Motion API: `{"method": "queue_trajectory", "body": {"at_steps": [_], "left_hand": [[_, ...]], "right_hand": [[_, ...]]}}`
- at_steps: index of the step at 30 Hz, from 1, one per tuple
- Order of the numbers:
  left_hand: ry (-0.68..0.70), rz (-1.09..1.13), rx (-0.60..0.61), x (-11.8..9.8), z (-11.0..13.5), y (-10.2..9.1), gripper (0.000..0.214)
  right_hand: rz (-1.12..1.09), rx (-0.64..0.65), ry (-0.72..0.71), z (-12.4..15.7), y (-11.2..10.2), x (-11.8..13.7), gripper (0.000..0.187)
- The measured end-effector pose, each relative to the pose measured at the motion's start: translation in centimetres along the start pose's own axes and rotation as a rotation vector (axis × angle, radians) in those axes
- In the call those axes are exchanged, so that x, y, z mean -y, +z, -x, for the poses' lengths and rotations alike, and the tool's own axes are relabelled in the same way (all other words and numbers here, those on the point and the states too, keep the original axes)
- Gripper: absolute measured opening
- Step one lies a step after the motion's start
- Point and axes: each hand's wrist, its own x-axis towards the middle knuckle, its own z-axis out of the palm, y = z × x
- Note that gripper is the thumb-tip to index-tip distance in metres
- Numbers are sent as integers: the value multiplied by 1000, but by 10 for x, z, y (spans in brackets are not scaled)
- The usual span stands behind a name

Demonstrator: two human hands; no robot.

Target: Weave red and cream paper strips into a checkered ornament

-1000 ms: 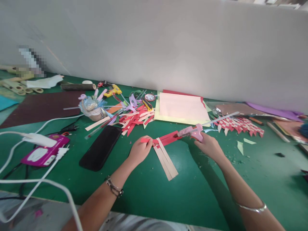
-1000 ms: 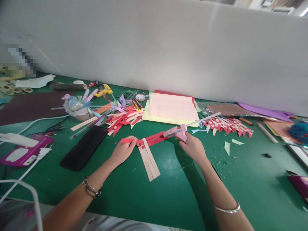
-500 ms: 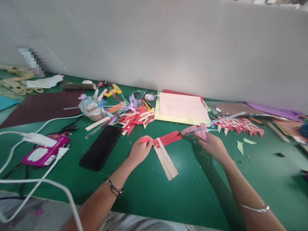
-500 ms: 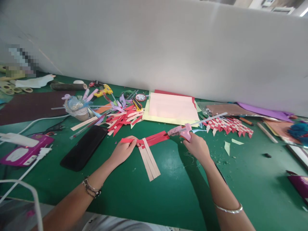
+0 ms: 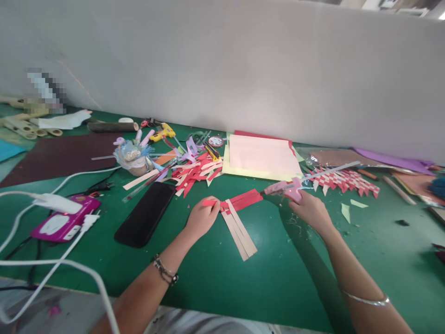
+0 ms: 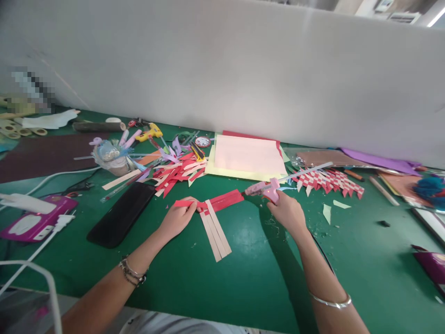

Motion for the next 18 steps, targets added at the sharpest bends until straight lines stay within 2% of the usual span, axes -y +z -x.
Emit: {"method": "queue_trajectory", "body": {"at_steps": [6,10,12,14,18], "left_hand": [[7,-4,1,1,0,1,36],[7,-4,1,1,-1,1,34],[11,-5,-2,1,-1,1,33],[13,-8,-6,1,0,1,33],[12,-26,-6,1,0,1,32]], "right_hand": [[-82,-107,165,10,-13,-28,33],[57,-171,260,26,-14,-53,37],[124,-203,188,34,-6,-66,30],[149,-227,35,40,7,-80,22],[126,-249,-168,44,22,-101,21]]}}
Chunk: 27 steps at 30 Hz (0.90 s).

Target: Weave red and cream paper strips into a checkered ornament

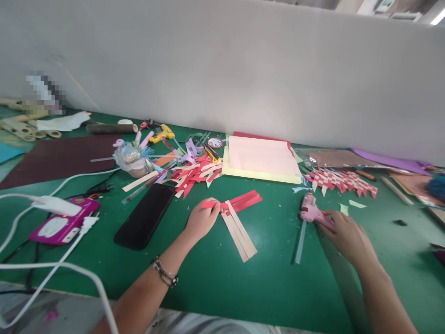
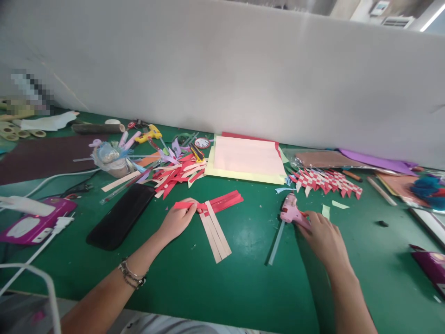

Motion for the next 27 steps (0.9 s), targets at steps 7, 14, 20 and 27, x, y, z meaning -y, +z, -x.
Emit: {"method": "queue_trajectory", "body": {"at_steps": [7,14,20,27], "left_hand": [[-10,1,12,0,-1,0,33],[-5,-11,-3,1,0,0,33],[4,-16,-13,1,0,1,32],[12,-29,-22,0,1,1,30]], "right_hand": [[-329,-175,-305,-35,-28,55,19],[-218,-77,-551,-65,-10,152,23],[-88,-53,-530,-65,-4,165,16],[-268,-18,-443,-60,-6,151,20]]}}
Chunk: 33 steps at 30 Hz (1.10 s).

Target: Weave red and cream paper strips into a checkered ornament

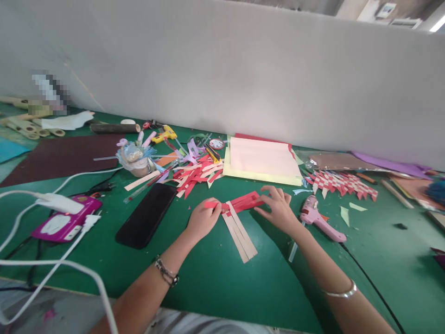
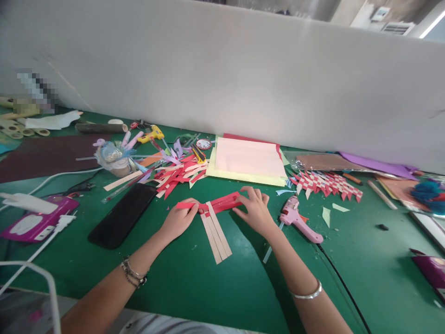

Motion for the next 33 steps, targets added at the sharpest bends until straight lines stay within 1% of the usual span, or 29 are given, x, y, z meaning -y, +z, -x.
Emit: {"method": "queue_trajectory", "body": {"at_steps": [5,8,10,14,19,24,29,33], "left_hand": [[-8,-9,0,-1,0,0,29],[-10,-13,1,-1,-1,0,31],[-10,-17,-2,0,0,0,31],[0,-25,-11,1,0,2,29],[3,-33,-19,1,0,2,29],[2,-38,-20,0,0,2,29],[4,-42,-22,1,0,2,29],[13,-45,-21,2,0,3,29]], "right_hand": [[-175,21,171,2,2,-5,22],[-202,-2,276,0,8,-4,24],[-197,-23,321,0,13,-4,25],[-156,-66,345,1,19,-4,31],[-123,-73,367,0,19,-2,33],[-125,-88,379,-3,20,-2,32],[-132,-87,429,-5,20,-1,28],[-129,-89,441,-4,23,-2,30]]}}
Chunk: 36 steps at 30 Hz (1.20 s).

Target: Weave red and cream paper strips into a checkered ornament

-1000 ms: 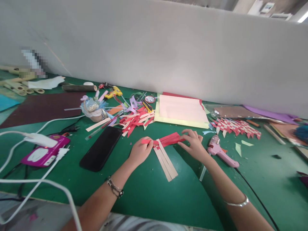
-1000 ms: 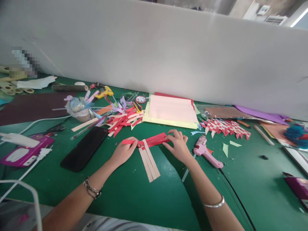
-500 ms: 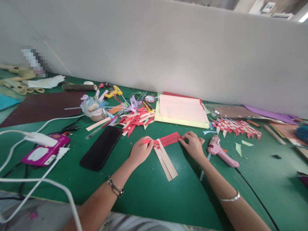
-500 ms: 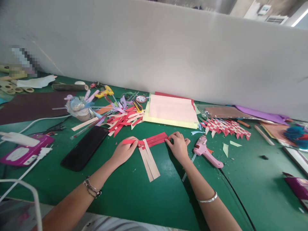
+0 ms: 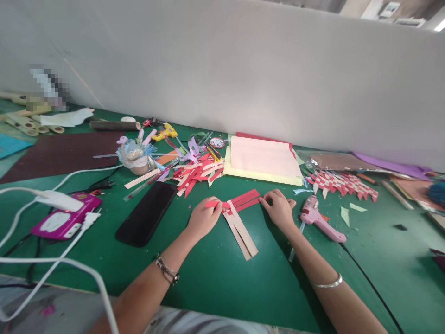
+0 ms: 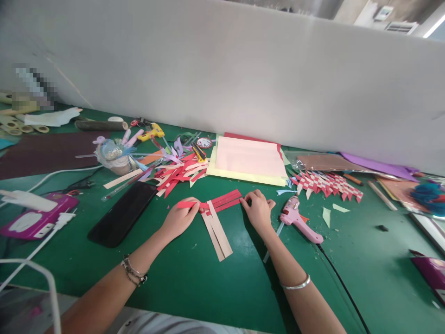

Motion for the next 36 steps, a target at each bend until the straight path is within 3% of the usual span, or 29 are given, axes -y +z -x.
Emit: {"method": "queue_trajectory", "body": {"at_steps": [5,9,13,16,22,25,30,36], "left_hand": [[4,-13,0,0,0,-1,30],[-10,-22,18,-2,0,-2,31],[-32,-32,52,-4,-2,-3,36],[-34,-32,79,-5,-2,-5,41],[63,-17,92,-7,1,-9,39],[162,-118,111,-8,3,-9,35],[338,-321,116,-8,4,-7,28],[442,-495,146,-10,4,-6,27]], "right_hand": [[44,-43,-27,1,-4,-1,28],[-22,-85,-144,5,-23,21,18],[-148,140,-433,11,-31,64,18],[-143,248,-525,12,-19,90,22],[-138,170,-370,0,-2,99,12],[-152,132,-275,-6,-9,87,14],[-222,199,-81,-11,-24,59,15],[-213,183,-90,-13,-27,35,13]]}}
